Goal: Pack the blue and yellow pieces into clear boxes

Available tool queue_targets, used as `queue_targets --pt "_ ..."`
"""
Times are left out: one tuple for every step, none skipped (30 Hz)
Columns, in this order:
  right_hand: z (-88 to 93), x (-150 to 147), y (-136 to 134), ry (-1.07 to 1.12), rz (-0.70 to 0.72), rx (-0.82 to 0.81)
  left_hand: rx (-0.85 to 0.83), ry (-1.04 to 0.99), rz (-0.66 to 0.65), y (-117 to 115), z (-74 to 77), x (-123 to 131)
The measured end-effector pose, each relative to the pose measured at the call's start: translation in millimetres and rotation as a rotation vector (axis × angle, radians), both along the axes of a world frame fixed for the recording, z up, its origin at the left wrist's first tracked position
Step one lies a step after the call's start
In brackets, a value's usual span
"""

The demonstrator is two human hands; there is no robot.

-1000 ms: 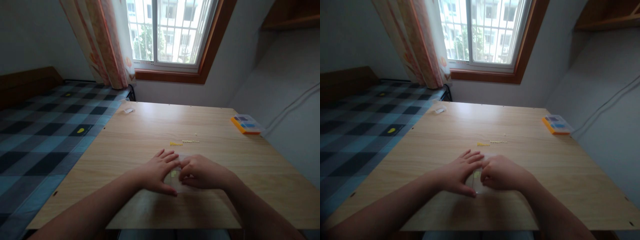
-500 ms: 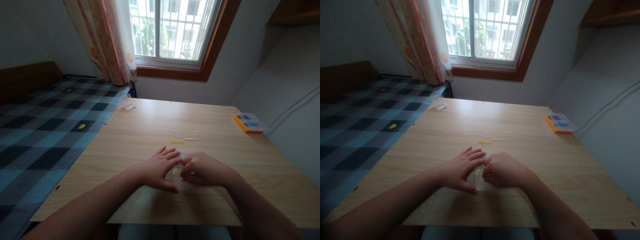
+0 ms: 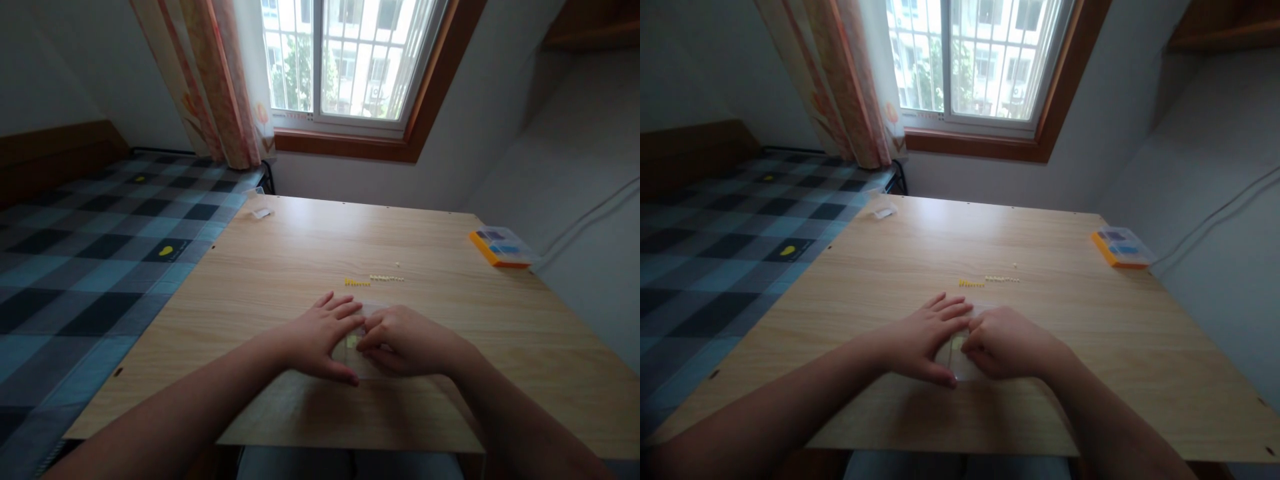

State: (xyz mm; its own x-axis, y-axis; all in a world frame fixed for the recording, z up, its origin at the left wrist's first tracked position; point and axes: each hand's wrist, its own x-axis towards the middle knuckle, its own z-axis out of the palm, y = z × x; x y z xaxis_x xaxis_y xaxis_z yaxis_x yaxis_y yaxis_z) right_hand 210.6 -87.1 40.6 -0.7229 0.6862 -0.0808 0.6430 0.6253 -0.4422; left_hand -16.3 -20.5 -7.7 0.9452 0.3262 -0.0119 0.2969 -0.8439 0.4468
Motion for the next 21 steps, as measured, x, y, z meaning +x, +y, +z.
queue_targets --pt "0.8 -0.4 -0.2 -0.006 -0.008 -0.001 -0.001 0.0 0.0 -0.1 0.2 0.0" --pt "1.7 -0.7 -0.2 -0.007 -0.013 0.0 -0.003 -0.003 -0.001 -0.3 0.4 0.0" --pt "2.5 -0.7 -0.2 -0.001 -0.015 0.003 -0.005 -0.008 0.0 -0.4 0.6 0.0" --pt "3.1 -0.5 -0.2 0.011 -0.01 0.007 -0.008 -0.015 0.0 -0.5 0.8 -0.1" --pt "3.5 0.0 -0.1 0.024 -0.004 0.01 -0.01 -0.021 0.002 -0.6 0.8 -0.2" --pt "3.7 0.7 0.0 0.037 0.0 0.014 -0.012 -0.024 0.003 -0.7 0.8 -0.3" --pt "3.7 1.4 0.0 0.048 0.001 0.016 -0.014 -0.026 0.004 -0.7 0.7 -0.3" --pt "3.5 2.1 0.0 0.058 0.002 0.015 -0.015 -0.026 0.004 -0.6 0.5 -0.4" --pt "3.1 2.7 0.0 0.066 0.001 0.013 -0.016 -0.027 0.004 -0.6 0.2 -0.4" --pt "2.8 2.9 -0.1 0.072 -0.001 0.009 -0.015 -0.027 0.002 -0.5 -0.2 -0.3" --pt "2.4 2.8 -0.2 0.074 -0.004 0.004 -0.013 -0.028 0.001 -0.4 -0.5 -0.3" --pt "2.0 2.5 -0.3 0.07 -0.006 -0.002 -0.011 -0.028 0.0 -0.3 -0.9 -0.2" --pt "1.6 1.9 -0.4 0.061 -0.008 -0.007 -0.008 -0.028 0.0 -0.3 -1.2 -0.2" --pt "1.4 1.1 -0.4 0.049 -0.01 -0.009 -0.005 -0.027 0.001 -0.2 -1.5 -0.3" --pt "1.2 0.4 -0.4 0.037 -0.01 -0.01 -0.003 -0.026 0.001 -0.2 -1.7 -0.3" --pt "1.1 -0.3 -0.4 0.029 -0.01 -0.009 -0.003 -0.026 0.001 -0.3 -1.7 -0.4" --pt "1.1 -0.8 -0.4 0.025 -0.008 -0.006 -0.003 -0.025 0.001 -0.3 -1.7 -0.5" --pt "1.2 -1.1 -0.3 0.026 -0.005 -0.004 -0.004 -0.024 0.001 -0.3 -1.6 -0.6" --pt "1.3 -1.3 -0.3 0.029 -0.002 -0.003 -0.005 -0.021 0.002 -0.3 -1.4 -0.6" --pt "1.6 -1.3 -0.3 0.033 0.0 -0.004 -0.004 -0.017 0.002 -0.3 -1.2 -0.6" --pt "1.9 -1.3 -0.3 0.035 0.0 -0.006 -0.002 -0.011 0.001 -0.4 -0.9 -0.6"
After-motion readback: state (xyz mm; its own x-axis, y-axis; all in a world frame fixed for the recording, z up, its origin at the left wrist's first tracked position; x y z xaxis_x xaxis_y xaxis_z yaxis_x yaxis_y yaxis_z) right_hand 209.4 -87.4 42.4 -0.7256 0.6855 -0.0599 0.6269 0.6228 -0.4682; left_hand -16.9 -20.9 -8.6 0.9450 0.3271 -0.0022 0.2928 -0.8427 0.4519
